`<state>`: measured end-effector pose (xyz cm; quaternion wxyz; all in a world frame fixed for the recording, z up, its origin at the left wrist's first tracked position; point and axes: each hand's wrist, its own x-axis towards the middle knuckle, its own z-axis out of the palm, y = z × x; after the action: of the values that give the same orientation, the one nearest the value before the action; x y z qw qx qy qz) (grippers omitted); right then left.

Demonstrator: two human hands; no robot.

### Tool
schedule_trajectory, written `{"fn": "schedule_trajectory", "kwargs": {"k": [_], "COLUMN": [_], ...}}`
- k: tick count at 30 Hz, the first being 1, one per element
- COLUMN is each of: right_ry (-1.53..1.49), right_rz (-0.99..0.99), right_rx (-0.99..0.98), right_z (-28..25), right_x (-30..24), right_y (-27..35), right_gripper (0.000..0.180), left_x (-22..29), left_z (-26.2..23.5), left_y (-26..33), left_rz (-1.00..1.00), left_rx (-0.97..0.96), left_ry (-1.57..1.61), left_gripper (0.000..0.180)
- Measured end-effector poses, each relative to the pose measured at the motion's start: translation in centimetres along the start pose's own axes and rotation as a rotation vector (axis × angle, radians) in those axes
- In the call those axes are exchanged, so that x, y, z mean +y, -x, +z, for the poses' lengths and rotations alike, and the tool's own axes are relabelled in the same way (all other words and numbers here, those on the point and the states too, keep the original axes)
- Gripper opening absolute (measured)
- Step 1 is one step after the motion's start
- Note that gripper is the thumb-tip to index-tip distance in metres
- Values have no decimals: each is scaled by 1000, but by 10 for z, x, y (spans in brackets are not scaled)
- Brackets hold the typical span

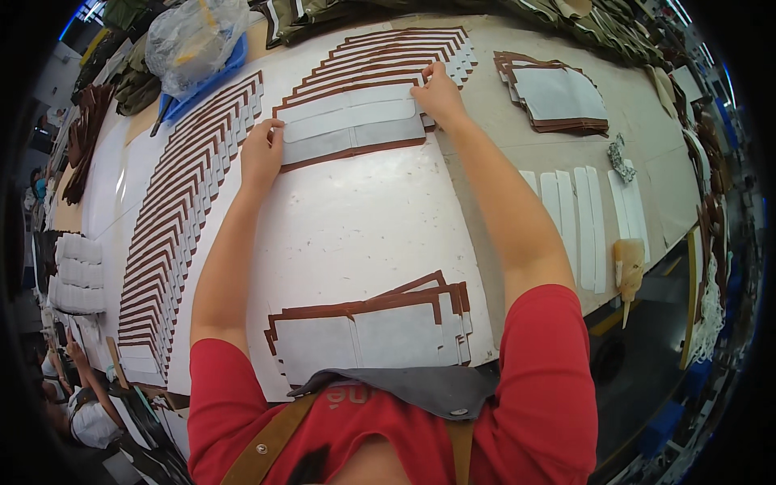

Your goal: The person assembles face masks by applying glue to white filter strips and attaching them to brown mask frames. They repeatedly pick up frames, apply adhesive, place the filter, and stack the completed units on the table.

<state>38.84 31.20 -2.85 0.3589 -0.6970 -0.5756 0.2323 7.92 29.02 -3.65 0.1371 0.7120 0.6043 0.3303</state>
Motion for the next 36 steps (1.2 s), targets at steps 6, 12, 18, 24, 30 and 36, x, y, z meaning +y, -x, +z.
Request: {"fn": "schedule_trajectory", "kwargs": {"k": [6, 12, 18, 24, 30, 36], "right_ry": [-25, -136, -40, -5, 16, 117], "right_rz": [3, -74, -7, -8, 10, -96], "right_rx": [14, 106, 85, 128, 124, 119], "right_z": [-5, -9, 1, 7, 6, -43], "right_x": [10, 29, 28, 32, 29, 12], "right_y": [-17, -57, -61, -66, -64, -34], "right_gripper": [28, 22, 23, 23, 21, 20], "left_x": [-2, 9, 19, 14, 16, 4], "left_z": [1, 15, 14, 17, 17, 22], "left_y": [0, 14, 21, 22, 23, 20], "left_rz": [151, 322, 288, 314, 315, 369], "left_rx": [45, 85, -28, 14, 4, 89], "left_ry": [-308, -189, -132, -126, -120, -56], "left_gripper": [21, 25, 26, 27, 26, 24]}}
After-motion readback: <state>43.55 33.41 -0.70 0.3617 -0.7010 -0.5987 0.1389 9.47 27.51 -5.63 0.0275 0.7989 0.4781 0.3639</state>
